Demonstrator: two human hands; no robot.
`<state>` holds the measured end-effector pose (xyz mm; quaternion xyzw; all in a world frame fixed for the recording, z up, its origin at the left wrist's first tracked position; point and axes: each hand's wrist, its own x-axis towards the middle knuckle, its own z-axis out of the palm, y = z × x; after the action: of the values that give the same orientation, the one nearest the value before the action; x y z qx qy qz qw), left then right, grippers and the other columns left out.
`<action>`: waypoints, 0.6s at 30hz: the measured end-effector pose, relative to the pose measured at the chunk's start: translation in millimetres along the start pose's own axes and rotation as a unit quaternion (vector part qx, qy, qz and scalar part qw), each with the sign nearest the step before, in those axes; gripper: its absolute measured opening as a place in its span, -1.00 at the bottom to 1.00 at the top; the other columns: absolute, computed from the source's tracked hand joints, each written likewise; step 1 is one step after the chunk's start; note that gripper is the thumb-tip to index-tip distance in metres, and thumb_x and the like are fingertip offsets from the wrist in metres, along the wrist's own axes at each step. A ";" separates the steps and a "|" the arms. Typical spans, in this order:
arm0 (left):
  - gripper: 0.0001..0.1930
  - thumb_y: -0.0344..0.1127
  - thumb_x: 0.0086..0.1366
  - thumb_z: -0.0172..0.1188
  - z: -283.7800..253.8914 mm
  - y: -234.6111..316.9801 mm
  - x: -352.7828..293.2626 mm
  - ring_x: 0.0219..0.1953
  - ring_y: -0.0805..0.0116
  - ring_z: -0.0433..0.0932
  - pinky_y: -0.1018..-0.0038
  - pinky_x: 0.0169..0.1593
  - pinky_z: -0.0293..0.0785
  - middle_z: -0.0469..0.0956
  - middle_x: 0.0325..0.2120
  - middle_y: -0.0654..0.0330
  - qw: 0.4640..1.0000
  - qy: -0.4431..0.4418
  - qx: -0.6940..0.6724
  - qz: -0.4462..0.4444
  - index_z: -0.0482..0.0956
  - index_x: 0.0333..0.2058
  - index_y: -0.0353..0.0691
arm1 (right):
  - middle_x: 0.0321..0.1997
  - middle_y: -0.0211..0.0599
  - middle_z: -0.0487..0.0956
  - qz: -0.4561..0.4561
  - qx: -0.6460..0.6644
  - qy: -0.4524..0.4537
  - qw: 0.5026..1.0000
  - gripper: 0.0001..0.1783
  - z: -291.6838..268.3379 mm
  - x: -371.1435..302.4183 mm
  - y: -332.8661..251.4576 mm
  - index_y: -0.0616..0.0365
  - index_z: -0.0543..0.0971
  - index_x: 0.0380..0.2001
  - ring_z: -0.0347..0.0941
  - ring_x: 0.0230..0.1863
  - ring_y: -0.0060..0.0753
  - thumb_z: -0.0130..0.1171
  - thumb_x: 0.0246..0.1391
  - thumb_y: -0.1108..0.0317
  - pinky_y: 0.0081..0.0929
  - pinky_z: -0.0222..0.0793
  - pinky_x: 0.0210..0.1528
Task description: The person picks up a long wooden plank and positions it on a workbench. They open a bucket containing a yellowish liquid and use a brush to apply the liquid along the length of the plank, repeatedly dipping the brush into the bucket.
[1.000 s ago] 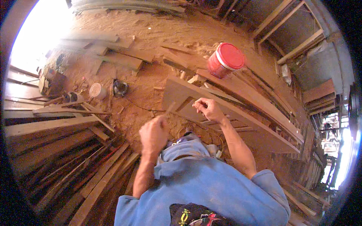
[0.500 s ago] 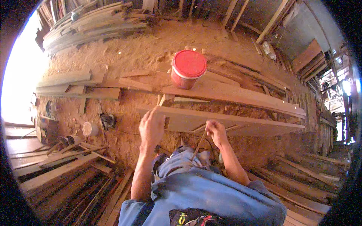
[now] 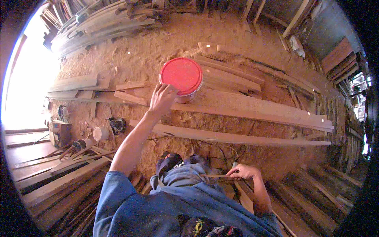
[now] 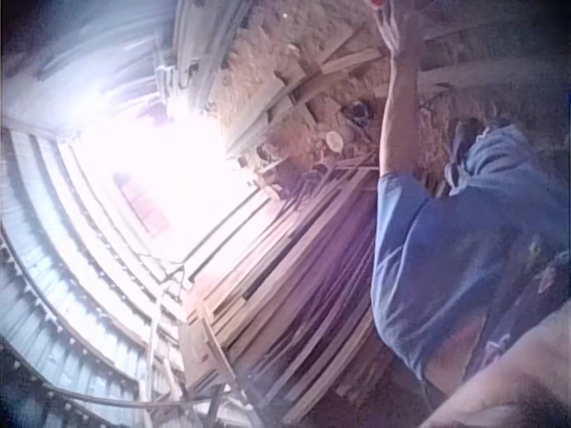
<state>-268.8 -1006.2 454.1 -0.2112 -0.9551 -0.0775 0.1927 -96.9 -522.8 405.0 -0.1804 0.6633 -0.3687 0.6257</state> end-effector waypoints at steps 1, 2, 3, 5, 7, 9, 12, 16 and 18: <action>-0.80 -0.38 0.02 0.20 -0.1 -1.4 0.9 -0.10 0.17 0.52 0.21 0.01 0.42 0.51 -0.31 0.19 1.000 0.002 -0.009 0.008 0.57 -0.31 -0.15 | -0.24 -0.41 0.67 -0.024 -0.017 0.011 0.999 -0.72 2.7 1.0 9.2 0.06 0.65 -0.07 0.54 -0.31 -0.54 0.25 0.21 0.21 -0.48 0.49 -0.20; -0.81 -0.40 0.03 0.19 -1.2 -3.0 2.7 -0.11 0.17 0.53 0.22 0.01 0.42 0.51 -0.32 0.19 1.000 0.004 -0.017 0.016 0.56 -0.31 -0.15 | -0.21 -0.41 0.66 -0.049 -0.035 0.023 0.998 -0.73 4.6 1.8 18.3 0.07 0.64 -0.06 0.55 -0.28 -0.53 0.24 0.22 0.23 -0.48 0.49 -0.17; -0.82 -0.41 0.03 0.18 -2.8 -4.0 5.4 -0.12 0.18 0.53 0.23 0.01 0.42 0.50 -0.34 0.18 0.999 0.003 -0.027 0.021 0.56 -0.32 -0.15 | -0.19 -0.41 0.65 -0.048 -0.056 0.027 0.997 -0.74 4.9 3.0 26.7 0.09 0.62 -0.06 0.55 -0.26 -0.52 0.22 0.22 0.26 -0.48 0.49 -0.15; -0.82 -0.43 0.02 0.18 -7.5 -5.0 12.0 -0.14 0.20 0.54 0.24 0.00 0.42 0.51 -0.33 0.20 0.999 -0.001 -0.026 0.036 0.58 -0.33 -0.13 | -0.21 -0.36 0.62 -0.052 -0.008 0.075 0.996 -0.83 2.3 4.7 41.0 0.18 0.55 -0.13 0.53 -0.17 -0.50 0.14 0.23 0.40 -0.47 0.47 -0.08; -0.82 -0.43 0.01 0.19 -14.8 -3.8 16.3 -0.15 0.20 0.55 0.24 0.00 0.42 0.52 -0.33 0.21 0.999 -0.035 -0.021 0.023 0.59 -0.34 -0.12 | -0.25 -0.34 0.61 -0.001 0.072 0.117 0.991 -0.85 -0.8 9.3 49.0 0.20 0.51 -0.15 0.52 -0.16 -0.51 0.11 0.22 0.45 -0.46 0.46 -0.09; -0.81 -0.42 0.02 0.21 -25.4 -4.1 19.6 -0.16 0.21 0.55 0.24 -0.01 0.42 0.54 -0.33 0.21 0.998 -0.036 -0.049 0.003 0.60 -0.32 -0.11 | -0.27 -0.37 0.56 -0.006 0.124 0.143 0.982 -0.83 -4.4 11.1 51.2 0.19 0.47 -0.12 0.48 -0.19 -0.54 0.03 0.21 0.51 -0.47 0.45 -0.11; -0.83 -0.40 0.06 0.25 -40.8 -8.4 24.2 -0.16 0.18 0.55 0.23 -0.01 0.41 0.56 -0.31 0.19 0.996 -0.012 -0.087 0.018 0.60 -0.30 -0.12 | -0.25 -0.42 0.52 0.001 0.132 0.194 0.972 -0.74 -5.0 12.7 44.5 0.18 0.47 -0.06 0.46 -0.23 -0.56 -0.03 0.19 0.54 -0.50 0.44 -0.12; -0.85 -0.38 0.14 0.27 -52.6 -27.5 23.1 -0.14 0.11 0.54 0.21 -0.02 0.41 0.57 -0.28 0.16 0.991 0.012 -0.092 -0.100 0.59 -0.29 -0.19 | -0.34 -0.41 0.54 -0.024 0.146 0.247 0.958 -0.73 2.0 8.7 27.0 0.13 0.51 -0.07 0.46 -0.32 -0.55 0.04 0.15 0.46 -0.49 0.43 -0.21; -0.85 -0.38 0.14 0.28 -52.2 -45.1 12.3 -0.14 0.08 0.54 0.20 -0.02 0.41 0.58 -0.28 0.15 0.973 0.058 -0.117 -0.191 0.59 -0.30 -0.22 | -0.33 -0.47 0.51 -0.008 0.120 0.260 0.958 -0.76 7.4 6.8 19.4 0.18 0.51 -0.06 0.44 -0.31 -0.57 0.01 0.21 0.47 -0.51 0.42 -0.20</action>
<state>-281.1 -1054.1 503.8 -0.0415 -0.9493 -0.2360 0.2037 -86.5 -516.6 386.7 -0.0079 0.7526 -0.4848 0.4456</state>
